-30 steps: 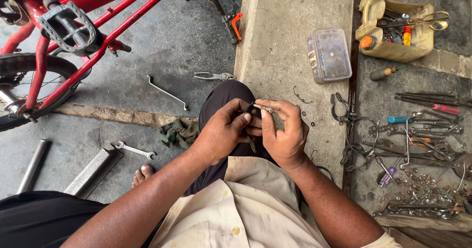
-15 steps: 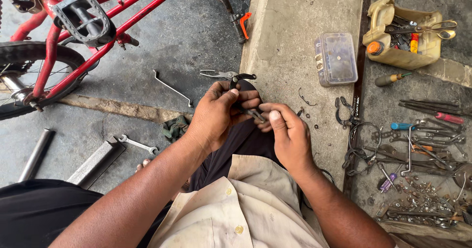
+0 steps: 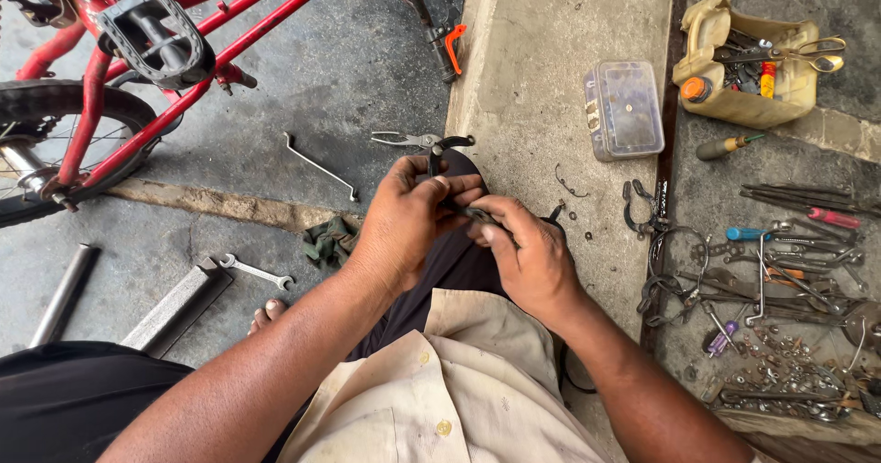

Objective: The person is sitting on the floor repairing a red bicycle. They use a wrench to loosen a bolt on the frame, then pick up a brake cable and a metal rod. They thread the cable through the rod and use pliers to bend and secure the end of the cable.

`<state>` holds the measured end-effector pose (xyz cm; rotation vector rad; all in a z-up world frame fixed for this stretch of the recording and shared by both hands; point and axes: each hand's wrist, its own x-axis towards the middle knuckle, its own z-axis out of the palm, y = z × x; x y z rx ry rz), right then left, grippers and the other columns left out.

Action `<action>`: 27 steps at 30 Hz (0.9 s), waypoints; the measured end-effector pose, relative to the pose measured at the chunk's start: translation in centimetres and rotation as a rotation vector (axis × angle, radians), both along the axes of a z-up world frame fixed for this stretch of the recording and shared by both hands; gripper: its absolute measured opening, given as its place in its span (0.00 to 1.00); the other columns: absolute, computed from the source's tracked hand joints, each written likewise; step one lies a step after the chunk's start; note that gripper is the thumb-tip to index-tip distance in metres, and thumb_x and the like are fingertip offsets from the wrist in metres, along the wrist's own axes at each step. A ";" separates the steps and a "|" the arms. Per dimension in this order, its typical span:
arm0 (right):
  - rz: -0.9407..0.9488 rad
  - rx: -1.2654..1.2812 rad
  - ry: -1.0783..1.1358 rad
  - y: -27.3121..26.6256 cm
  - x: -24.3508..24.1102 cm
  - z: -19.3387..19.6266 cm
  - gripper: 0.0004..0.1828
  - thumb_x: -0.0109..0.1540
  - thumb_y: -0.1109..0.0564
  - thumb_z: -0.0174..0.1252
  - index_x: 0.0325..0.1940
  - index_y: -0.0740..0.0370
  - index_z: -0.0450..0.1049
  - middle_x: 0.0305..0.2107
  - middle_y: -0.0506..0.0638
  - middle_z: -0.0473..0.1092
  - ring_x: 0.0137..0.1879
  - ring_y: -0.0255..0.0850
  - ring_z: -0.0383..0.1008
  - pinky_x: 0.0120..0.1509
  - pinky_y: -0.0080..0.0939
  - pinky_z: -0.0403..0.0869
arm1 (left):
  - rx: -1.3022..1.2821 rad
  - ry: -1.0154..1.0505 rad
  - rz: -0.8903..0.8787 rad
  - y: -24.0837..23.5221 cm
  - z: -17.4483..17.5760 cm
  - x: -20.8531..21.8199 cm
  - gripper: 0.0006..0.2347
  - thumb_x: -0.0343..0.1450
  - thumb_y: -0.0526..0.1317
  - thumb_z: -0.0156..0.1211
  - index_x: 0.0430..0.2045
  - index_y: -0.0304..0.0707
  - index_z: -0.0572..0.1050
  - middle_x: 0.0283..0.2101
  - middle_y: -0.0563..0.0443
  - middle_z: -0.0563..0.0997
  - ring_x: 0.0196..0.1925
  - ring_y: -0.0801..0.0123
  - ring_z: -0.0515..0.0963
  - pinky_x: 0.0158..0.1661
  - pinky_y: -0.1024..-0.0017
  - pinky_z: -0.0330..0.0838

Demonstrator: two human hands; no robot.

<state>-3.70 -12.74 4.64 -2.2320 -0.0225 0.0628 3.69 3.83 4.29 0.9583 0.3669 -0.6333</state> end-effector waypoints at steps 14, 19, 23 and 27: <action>-0.066 -0.152 -0.384 0.0 -0.8 -0.8 0.18 0.65 0.59 0.59 0.59 0.64 0.74 0.53 0.59 0.73 0.61 0.55 0.73 0.67 0.51 0.71 | 0.274 -0.085 -0.282 0.7 -3.6 -1.4 0.03 0.75 0.36 0.55 0.34 0.36 0.72 0.26 0.53 0.68 0.27 0.72 0.66 0.28 0.70 0.65; -0.078 0.029 -0.246 -1.9 -3.3 -4.3 0.14 0.68 0.59 0.57 0.58 0.62 0.75 0.50 0.57 0.76 0.57 0.51 0.78 0.63 0.47 0.76 | 0.729 -0.650 -0.380 1.4 -2.8 -2.5 0.08 0.70 0.39 0.66 0.31 0.33 0.76 0.25 0.53 0.78 0.28 0.79 0.72 0.31 0.74 0.69; -0.391 -0.153 -0.091 -9.9 -3.6 -10.0 0.12 0.65 0.63 0.55 0.50 0.60 0.79 0.45 0.55 0.77 0.48 0.44 0.81 0.52 0.42 0.80 | 0.890 -0.612 -0.472 1.6 -1.6 -2.0 0.09 0.70 0.40 0.68 0.33 0.33 0.76 0.21 0.47 0.79 0.24 0.76 0.71 0.28 0.72 0.70; -0.703 -0.372 0.358 -19.8 -4.7 -15.7 0.12 0.67 0.59 0.56 0.54 0.50 0.79 0.46 0.48 0.79 0.42 0.50 0.79 0.44 0.49 0.78 | 0.864 -0.677 -0.551 1.7 -1.0 -2.0 0.08 0.66 0.41 0.69 0.30 0.35 0.79 0.22 0.52 0.83 0.22 0.78 0.77 0.25 0.72 0.72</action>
